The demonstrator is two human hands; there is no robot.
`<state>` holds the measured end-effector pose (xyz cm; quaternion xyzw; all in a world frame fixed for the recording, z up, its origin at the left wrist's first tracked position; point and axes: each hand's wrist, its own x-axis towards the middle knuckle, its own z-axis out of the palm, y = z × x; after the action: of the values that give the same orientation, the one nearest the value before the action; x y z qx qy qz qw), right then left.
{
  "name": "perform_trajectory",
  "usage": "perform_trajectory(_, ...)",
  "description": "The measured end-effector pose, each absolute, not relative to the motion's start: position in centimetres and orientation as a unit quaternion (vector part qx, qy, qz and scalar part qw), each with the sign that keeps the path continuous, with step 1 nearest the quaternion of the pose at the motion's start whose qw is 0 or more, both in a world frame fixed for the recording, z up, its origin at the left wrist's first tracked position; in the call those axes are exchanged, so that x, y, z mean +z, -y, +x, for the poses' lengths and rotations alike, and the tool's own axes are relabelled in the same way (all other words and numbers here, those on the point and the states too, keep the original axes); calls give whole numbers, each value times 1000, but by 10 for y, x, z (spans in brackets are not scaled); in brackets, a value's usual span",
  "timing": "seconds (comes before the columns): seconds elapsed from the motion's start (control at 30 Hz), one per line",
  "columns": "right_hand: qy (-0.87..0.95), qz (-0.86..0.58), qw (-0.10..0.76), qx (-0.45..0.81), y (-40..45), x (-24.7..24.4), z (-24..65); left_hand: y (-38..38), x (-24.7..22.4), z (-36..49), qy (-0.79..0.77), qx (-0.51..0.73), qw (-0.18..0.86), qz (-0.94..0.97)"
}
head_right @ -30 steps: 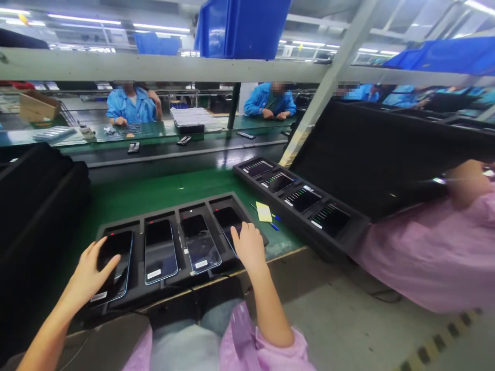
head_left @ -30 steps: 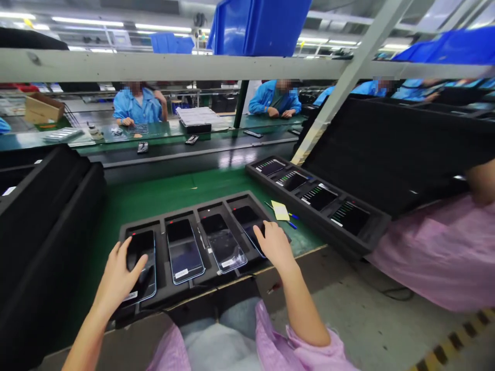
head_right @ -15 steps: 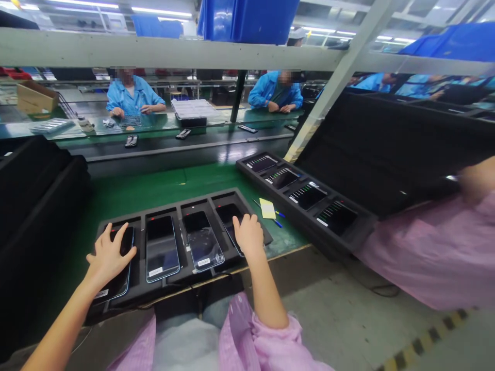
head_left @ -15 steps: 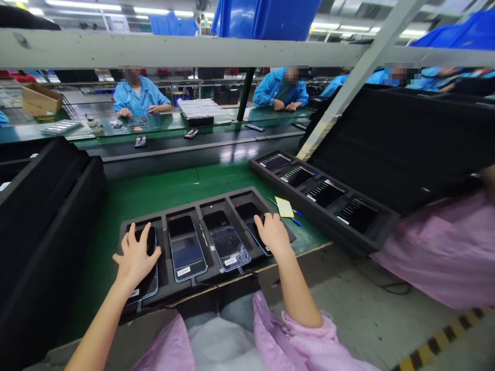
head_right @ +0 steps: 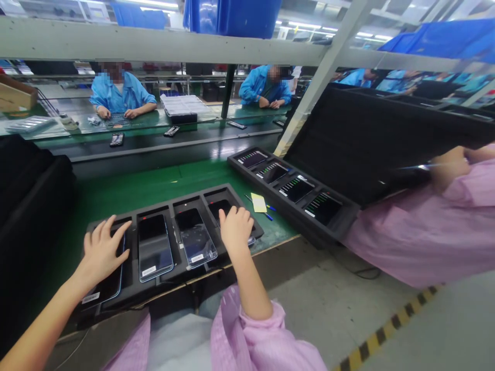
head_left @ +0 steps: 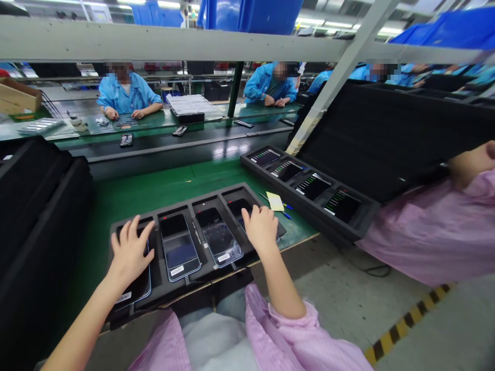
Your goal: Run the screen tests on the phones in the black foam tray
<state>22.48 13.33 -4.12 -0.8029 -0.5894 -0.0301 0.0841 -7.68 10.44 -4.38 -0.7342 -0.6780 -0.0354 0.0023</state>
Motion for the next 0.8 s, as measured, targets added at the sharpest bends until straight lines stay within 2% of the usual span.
perform_trajectory(0.1, 660, -744, 100, -6, -125, -34, 201, -120, -35, -68, 493, 45, 80, -865)
perform_trajectory(0.23, 708, -701, 72, 40, -119, -38, 173, -141, -31, -52, 363, 139, 93, -917)
perform_trajectory(0.53, 705, -703, 87, 34, -124, -46, 164, -150, -36, -33, 344, 182, 75, -918)
perform_trajectory(0.8, 689, -718, 98, 31, -123, -44, 162, -151, -25, -34, 334, 190, 18, -923)
